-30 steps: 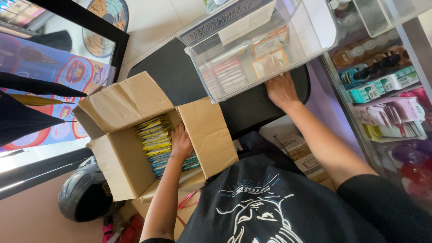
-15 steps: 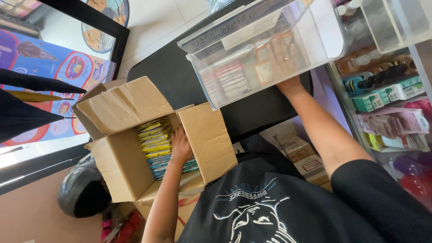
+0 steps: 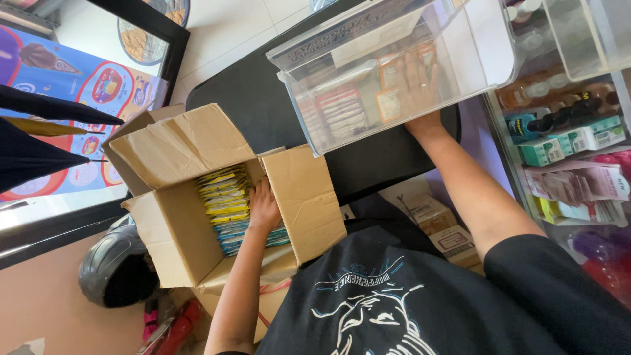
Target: The person takes packets from a clear display dispenser and arranges them into a cardboard box by hand.
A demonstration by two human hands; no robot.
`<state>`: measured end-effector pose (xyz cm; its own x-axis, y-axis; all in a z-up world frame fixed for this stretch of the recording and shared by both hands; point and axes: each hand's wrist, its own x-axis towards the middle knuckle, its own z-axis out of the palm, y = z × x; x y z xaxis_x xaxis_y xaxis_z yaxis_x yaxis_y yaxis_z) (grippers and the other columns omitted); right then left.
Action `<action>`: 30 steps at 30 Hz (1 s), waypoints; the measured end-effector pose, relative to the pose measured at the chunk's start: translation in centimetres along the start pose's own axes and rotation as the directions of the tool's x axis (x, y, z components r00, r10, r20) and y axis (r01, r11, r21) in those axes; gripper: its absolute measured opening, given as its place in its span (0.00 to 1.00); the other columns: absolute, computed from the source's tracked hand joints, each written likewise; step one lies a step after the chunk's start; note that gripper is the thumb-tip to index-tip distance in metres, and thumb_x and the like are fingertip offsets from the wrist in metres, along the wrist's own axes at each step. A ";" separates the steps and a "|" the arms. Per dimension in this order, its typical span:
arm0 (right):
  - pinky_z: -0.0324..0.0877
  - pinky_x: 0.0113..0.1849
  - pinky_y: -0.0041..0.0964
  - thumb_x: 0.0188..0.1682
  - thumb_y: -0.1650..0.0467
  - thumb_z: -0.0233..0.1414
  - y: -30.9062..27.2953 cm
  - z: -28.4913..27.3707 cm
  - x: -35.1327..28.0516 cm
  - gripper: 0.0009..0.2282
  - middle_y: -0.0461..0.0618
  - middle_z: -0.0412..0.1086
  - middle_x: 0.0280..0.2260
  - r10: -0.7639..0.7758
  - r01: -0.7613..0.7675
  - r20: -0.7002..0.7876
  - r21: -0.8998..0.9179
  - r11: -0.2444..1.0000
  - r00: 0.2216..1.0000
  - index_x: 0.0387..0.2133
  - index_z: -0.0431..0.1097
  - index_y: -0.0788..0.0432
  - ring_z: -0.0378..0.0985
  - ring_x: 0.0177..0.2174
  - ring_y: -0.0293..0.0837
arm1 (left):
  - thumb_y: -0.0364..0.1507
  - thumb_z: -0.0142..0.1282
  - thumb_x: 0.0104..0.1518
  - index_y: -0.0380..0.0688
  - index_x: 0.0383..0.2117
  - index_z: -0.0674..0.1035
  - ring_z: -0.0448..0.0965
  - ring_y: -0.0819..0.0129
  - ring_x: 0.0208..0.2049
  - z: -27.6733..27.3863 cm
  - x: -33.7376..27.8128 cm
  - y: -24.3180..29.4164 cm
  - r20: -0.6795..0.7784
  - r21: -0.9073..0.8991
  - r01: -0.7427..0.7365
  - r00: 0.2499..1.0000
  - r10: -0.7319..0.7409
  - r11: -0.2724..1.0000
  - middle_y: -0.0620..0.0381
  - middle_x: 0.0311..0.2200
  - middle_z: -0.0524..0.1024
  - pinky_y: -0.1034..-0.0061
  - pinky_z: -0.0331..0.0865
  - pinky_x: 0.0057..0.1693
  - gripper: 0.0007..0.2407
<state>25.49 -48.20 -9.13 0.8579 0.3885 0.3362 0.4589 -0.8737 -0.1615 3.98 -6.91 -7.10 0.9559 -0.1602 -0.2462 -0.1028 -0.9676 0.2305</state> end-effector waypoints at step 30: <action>0.63 0.57 0.56 0.47 0.76 0.54 -2.7 0.1 -6.6 0.21 0.62 0.69 0.57 0.170 -0.168 -0.054 0.039 0.985 0.984 0.55 0.65 0.69 0.74 0.53 0.64 | 0.40 0.51 0.57 0.42 0.60 0.70 0.68 0.41 0.48 0.1 0.2 0.0 -0.019 0.016 -0.001 1.000 0.002 1.000 0.38 0.51 0.68 0.50 0.61 0.50 0.25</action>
<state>18.60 -48.39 -11.00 0.9099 0.2177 0.3532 0.3165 -0.9146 -0.2516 4.11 -6.92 -7.26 0.9608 -0.1581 -0.2279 -0.1085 -0.9703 0.2160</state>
